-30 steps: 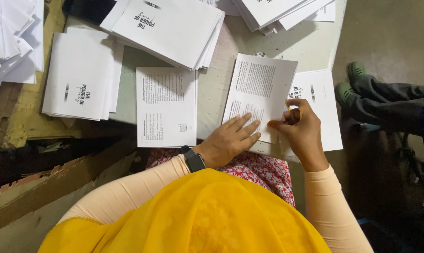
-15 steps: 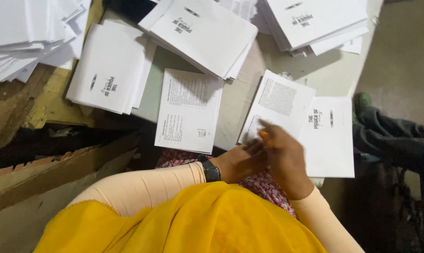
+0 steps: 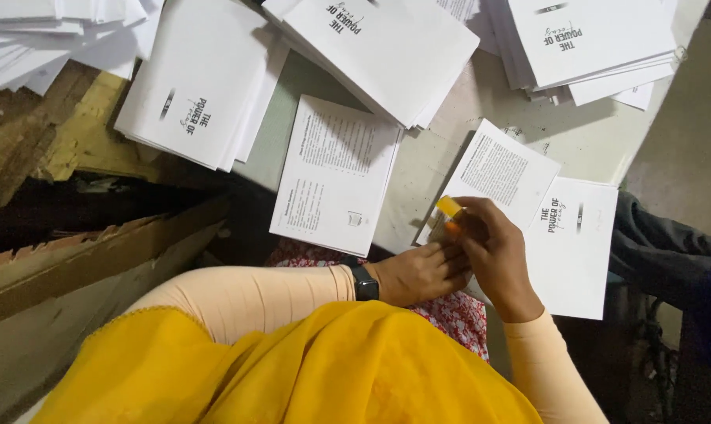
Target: Folding printed sheets into booklets, creasing the folds with a hand tool, and organizing them into neat stacks on a workbench.
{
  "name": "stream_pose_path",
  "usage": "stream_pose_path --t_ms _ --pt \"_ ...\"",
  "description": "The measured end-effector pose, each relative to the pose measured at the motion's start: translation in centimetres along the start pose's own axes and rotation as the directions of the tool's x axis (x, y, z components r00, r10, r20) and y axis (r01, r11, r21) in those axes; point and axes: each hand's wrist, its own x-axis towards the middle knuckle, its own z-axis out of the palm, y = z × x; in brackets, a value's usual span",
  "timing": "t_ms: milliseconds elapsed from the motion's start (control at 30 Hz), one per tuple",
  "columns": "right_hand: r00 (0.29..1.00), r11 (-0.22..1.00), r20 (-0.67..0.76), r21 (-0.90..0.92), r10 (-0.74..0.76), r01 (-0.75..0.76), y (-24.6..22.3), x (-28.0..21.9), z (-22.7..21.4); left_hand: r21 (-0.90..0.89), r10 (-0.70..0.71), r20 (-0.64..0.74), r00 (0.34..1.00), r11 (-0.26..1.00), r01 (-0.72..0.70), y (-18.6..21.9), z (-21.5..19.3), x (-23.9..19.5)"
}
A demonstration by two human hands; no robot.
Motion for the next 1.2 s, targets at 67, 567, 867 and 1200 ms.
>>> stream_pose_path --t_ms 67,567,867,1200 --pt "0.999 0.998 0.008 -0.058 -0.039 0.039 0.5 0.3 0.0 0.022 -0.012 -0.004 1.0 1.0 0.012 0.1 -0.4 0.2" --pt "0.917 0.876 -0.098 -0.35 -0.386 0.332 0.8 1.9 0.4 0.071 -0.037 -0.117 0.992 0.996 0.046 0.0 2.4 -0.7" --pt "0.92 0.89 -0.213 -0.395 -0.33 0.228 2.2 6.7 0.3 0.136 -0.097 -0.116 0.989 0.984 0.113 0.3 2.6 -0.7" --pt "0.909 0.906 -0.305 -0.397 -0.285 0.151 3.7 12.2 -1.2 0.215 -0.076 -0.113 0.991 0.972 0.099 0.4 4.3 -2.1"
